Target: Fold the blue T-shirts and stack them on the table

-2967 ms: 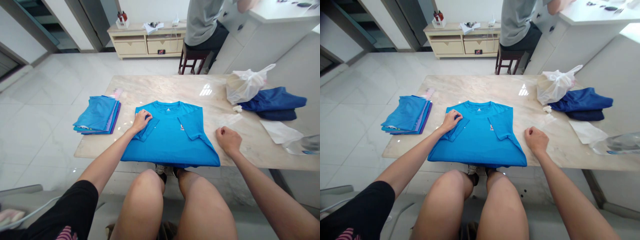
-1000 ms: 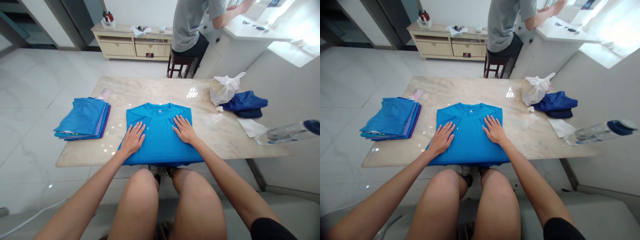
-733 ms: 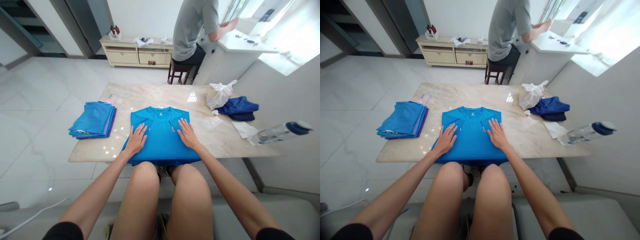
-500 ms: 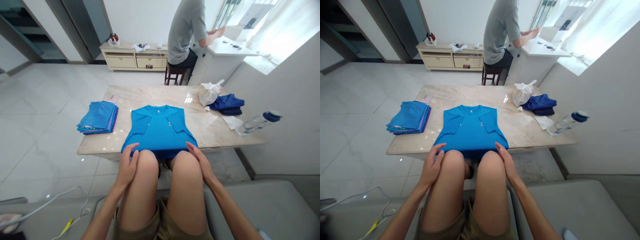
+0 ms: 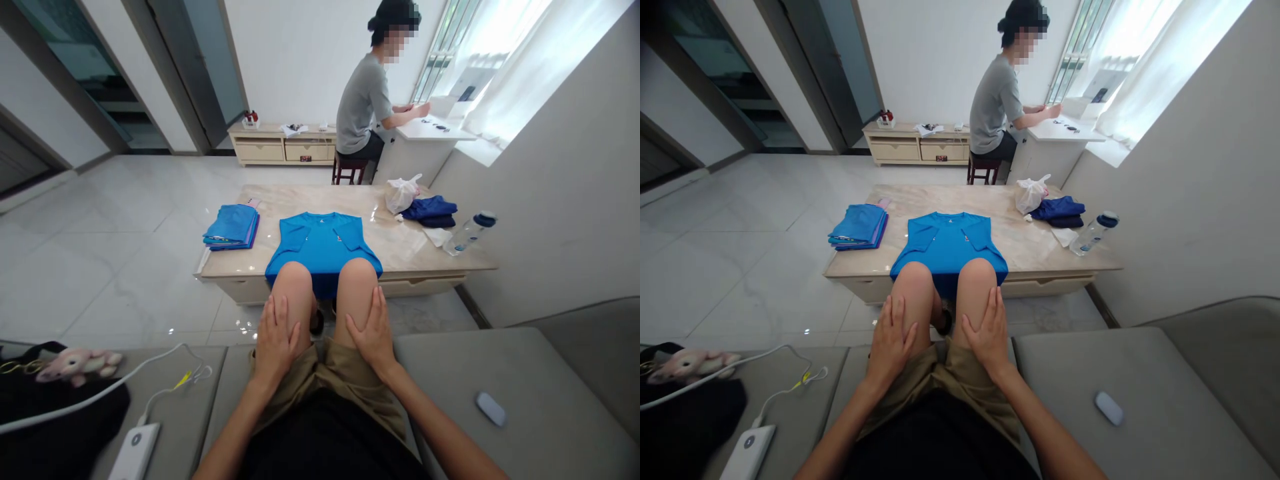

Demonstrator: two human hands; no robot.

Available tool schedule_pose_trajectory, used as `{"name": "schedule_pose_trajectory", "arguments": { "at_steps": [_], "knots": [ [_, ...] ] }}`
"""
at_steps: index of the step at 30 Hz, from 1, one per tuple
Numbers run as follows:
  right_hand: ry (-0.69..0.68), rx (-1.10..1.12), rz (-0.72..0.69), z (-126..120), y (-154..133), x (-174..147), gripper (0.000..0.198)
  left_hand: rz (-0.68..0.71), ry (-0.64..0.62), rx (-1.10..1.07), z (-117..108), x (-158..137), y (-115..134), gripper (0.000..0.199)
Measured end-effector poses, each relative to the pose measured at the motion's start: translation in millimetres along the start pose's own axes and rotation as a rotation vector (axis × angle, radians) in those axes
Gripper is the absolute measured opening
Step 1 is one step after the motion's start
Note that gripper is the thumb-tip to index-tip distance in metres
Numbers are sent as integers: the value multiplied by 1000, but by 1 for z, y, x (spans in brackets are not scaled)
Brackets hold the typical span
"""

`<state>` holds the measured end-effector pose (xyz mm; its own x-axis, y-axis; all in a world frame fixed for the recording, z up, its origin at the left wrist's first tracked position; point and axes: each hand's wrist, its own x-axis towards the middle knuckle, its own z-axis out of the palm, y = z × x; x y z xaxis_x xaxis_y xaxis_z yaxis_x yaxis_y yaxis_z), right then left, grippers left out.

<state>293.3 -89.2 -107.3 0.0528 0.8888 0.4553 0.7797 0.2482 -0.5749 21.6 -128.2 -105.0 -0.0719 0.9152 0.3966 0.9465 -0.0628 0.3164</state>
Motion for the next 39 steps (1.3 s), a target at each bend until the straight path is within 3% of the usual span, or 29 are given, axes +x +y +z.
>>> {"name": "schedule_pose_trajectory", "arguments": {
  "at_steps": [6, 13, 17, 30, 33, 35, 39],
  "knots": [
    [57, -66, -54, 3, 14, 5, 102, -56, 36, -66, -2, 0, -22, 73],
    [70, -42, 19, -4, 25, 2, 102, -156, 17, -139, -5, -5, -45, 75],
    [77, -23, 61, -11, 31, -1, 102, -251, 73, -147, -2, -7, -58, 76],
    [175, 7, 250, -36, 66, -5, 107, -493, 207, -162, -18, -42, -139, 85],
    [202, 21, 327, -46, 78, -6, 111, -417, 212, -74, -24, -45, -143, 67],
    [227, 30, 394, -52, 88, -7, 116, -295, 137, -21, -26, -43, -140, 54],
    [291, 50, 508, -62, 109, -14, 122, -133, -43, 74, -28, -36, -126, 50]
  ]
}}
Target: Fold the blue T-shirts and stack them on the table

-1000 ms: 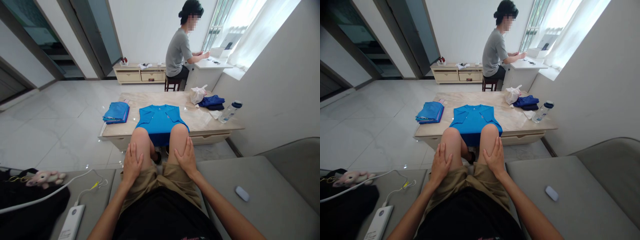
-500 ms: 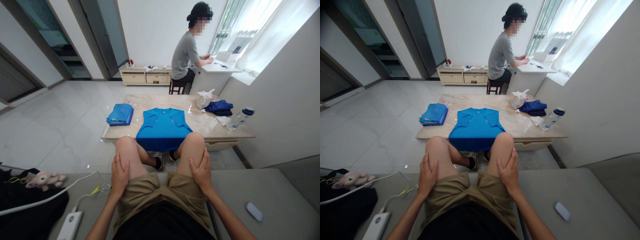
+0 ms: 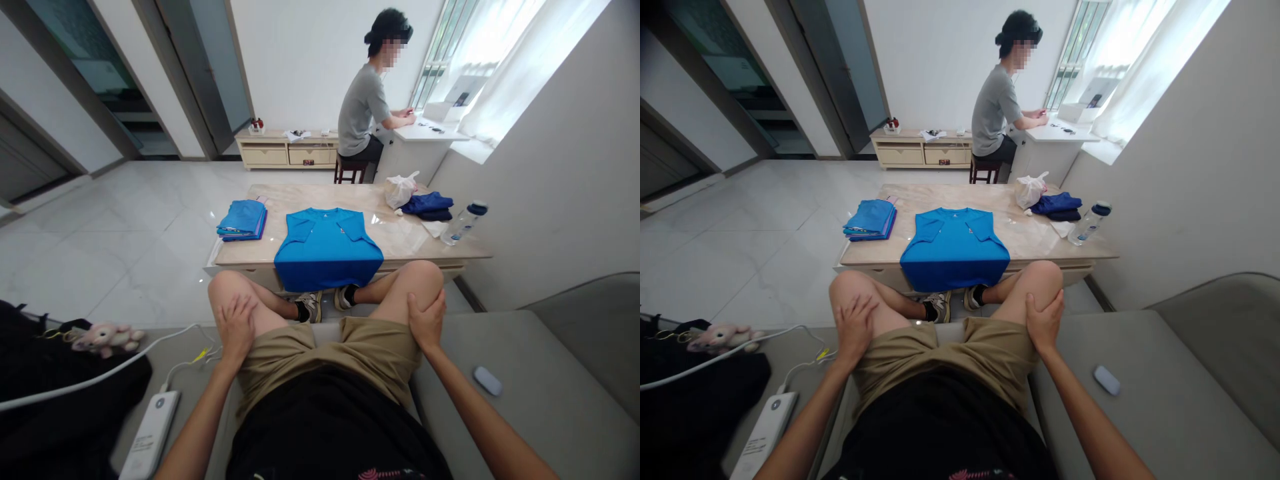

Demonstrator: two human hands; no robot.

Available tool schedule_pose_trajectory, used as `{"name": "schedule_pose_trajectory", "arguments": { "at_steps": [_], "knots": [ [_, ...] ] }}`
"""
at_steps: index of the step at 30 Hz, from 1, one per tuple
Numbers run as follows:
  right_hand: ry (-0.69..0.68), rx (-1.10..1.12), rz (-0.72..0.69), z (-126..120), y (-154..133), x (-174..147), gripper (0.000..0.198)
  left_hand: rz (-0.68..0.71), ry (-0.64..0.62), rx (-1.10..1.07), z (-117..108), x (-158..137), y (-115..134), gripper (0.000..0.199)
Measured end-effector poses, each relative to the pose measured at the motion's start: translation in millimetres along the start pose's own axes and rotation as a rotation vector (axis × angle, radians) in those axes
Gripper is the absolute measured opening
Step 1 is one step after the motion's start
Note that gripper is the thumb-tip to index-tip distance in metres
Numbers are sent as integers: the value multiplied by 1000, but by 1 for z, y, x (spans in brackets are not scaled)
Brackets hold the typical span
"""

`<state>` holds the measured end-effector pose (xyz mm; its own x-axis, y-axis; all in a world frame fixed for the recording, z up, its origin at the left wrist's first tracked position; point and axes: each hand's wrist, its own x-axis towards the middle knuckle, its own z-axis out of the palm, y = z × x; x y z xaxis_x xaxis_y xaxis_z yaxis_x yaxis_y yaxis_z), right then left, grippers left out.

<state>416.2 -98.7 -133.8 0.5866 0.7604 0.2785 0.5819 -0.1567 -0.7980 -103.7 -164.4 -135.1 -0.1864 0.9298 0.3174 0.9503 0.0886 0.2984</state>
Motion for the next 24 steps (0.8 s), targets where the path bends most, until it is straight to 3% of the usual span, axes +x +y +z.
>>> {"name": "schedule_pose_trajectory", "arguments": {
  "at_steps": [5, 10, 24],
  "knots": [
    [83, 28, 103, -14, 27, 1, 118, 54, -31, 109, 0, -2, 14, 46],
    [135, 38, 167, -23, 48, 0, 119, 46, 15, 49, 2, -6, 14, 46],
    [107, 5, 201, -21, 52, 16, 120, 25, 14, 3, 6, -3, 8, 44]
  ]
}}
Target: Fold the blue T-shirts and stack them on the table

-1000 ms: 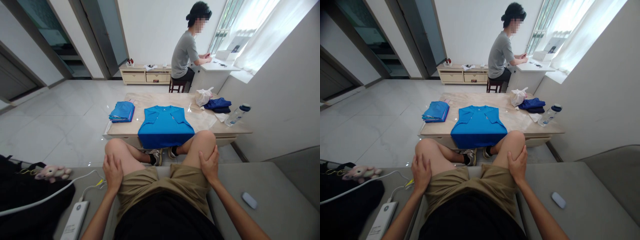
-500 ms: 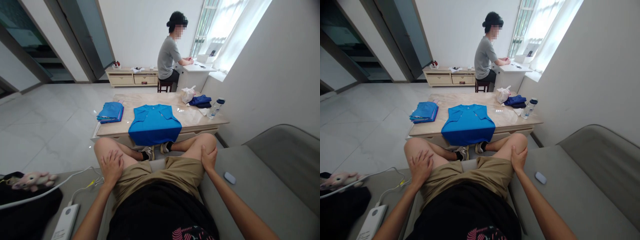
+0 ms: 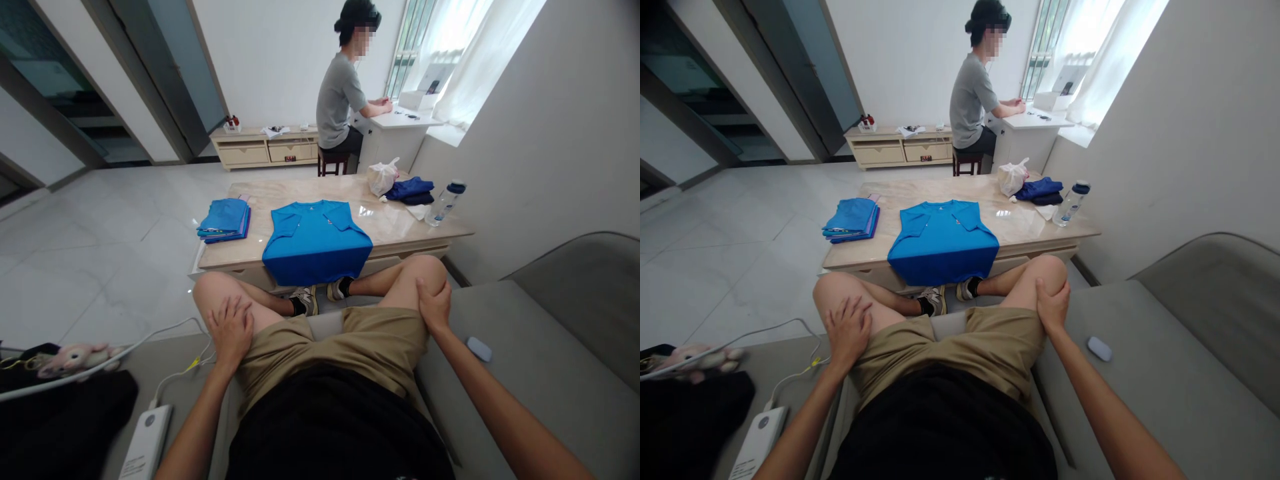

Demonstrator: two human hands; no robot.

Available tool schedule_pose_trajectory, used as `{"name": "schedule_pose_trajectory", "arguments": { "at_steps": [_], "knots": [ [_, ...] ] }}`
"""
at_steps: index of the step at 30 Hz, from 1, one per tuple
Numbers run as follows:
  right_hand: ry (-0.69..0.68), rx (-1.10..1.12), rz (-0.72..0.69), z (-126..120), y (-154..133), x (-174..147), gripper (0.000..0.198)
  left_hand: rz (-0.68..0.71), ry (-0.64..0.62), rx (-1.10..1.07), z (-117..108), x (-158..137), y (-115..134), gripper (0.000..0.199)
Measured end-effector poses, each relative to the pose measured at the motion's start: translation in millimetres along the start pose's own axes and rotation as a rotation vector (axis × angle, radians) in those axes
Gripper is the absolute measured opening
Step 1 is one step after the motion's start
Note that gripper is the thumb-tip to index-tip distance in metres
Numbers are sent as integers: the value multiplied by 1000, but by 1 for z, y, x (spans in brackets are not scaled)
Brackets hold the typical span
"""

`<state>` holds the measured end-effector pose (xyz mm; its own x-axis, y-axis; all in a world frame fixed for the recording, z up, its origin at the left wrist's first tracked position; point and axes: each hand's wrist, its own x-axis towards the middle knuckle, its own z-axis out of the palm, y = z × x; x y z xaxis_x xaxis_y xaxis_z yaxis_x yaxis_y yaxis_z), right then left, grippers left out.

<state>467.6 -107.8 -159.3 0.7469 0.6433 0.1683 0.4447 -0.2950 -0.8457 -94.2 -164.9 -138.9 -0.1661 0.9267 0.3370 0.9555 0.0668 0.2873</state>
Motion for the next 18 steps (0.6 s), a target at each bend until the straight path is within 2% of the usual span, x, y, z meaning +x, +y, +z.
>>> {"name": "schedule_pose_trajectory", "arguments": {
  "at_steps": [12, 18],
  "knots": [
    [-30, -67, -47, -3, -9, -6, 126, 12, 38, -23, 1, -9, -4, 45],
    [-67, -79, -196, 0, -23, -12, 119, 12, 44, -34, -2, -9, -1, 43]
  ]
}}
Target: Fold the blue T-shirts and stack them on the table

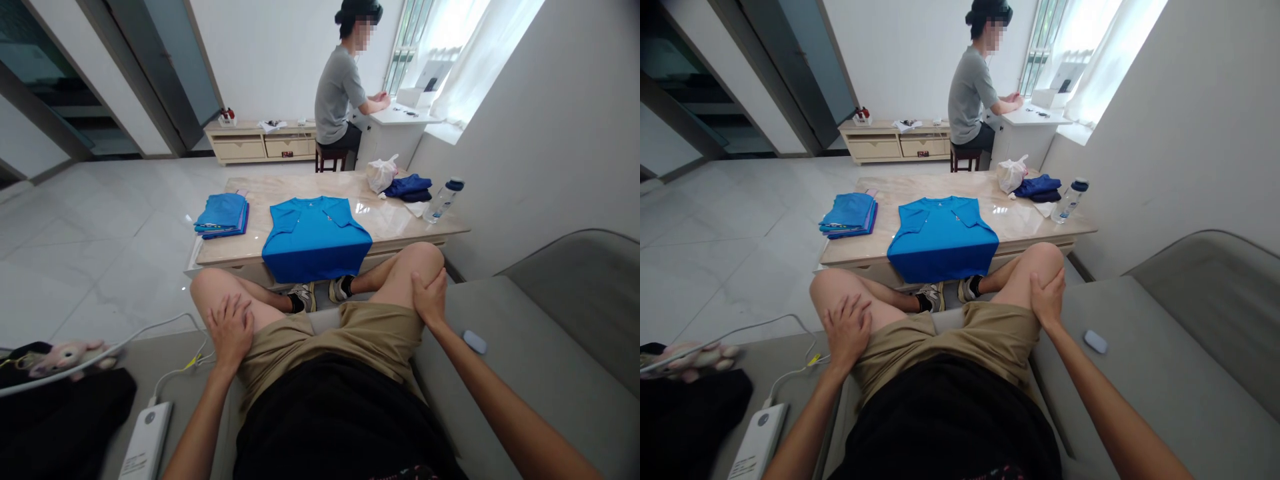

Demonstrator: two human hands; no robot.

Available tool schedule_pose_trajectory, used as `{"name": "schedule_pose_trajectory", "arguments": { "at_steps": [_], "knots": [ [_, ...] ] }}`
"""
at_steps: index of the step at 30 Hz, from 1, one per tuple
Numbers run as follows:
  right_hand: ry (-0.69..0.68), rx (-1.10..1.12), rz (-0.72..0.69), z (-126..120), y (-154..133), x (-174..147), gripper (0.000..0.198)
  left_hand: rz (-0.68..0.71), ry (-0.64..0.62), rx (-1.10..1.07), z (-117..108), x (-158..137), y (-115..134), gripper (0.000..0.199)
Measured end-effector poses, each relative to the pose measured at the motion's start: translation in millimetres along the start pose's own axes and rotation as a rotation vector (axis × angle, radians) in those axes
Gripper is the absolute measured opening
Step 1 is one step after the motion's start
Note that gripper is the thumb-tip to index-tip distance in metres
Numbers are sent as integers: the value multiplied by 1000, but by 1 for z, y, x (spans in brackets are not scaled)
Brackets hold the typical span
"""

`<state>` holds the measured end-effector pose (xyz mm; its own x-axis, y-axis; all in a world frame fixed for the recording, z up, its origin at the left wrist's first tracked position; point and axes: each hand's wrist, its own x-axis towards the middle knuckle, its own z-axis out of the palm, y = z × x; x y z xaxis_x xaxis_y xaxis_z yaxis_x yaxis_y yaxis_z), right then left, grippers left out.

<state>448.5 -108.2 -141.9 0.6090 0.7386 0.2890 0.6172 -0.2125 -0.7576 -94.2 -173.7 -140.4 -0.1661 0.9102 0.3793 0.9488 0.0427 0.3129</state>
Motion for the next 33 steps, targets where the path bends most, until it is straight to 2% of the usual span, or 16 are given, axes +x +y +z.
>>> {"name": "schedule_pose_trajectory", "arguments": {
  "at_steps": [8, 13, 20, 24, 28, 33],
  "knots": [
    [-95, -29, -162, 41, -27, -9, 110, 38, -39, 27, -6, 3, 10, 43],
    [-95, -40, -199, 60, -23, -8, 108, 98, -63, 25, -11, 9, 21, 39],
    [-73, -7, -226, 64, -11, -8, 105, 281, -85, -60, -17, 26, 76, 34],
    [-69, 25, -224, 67, -16, -12, 105, 378, -146, -66, -13, 26, 103, 46],
    [-86, 34, -206, 70, -21, -15, 106, 447, -200, -50, -9, 22, 115, 49],
    [-155, -32, -268, 66, -26, -24, 110, 524, -226, -87, -3, 22, 127, 42]
  ]
}}
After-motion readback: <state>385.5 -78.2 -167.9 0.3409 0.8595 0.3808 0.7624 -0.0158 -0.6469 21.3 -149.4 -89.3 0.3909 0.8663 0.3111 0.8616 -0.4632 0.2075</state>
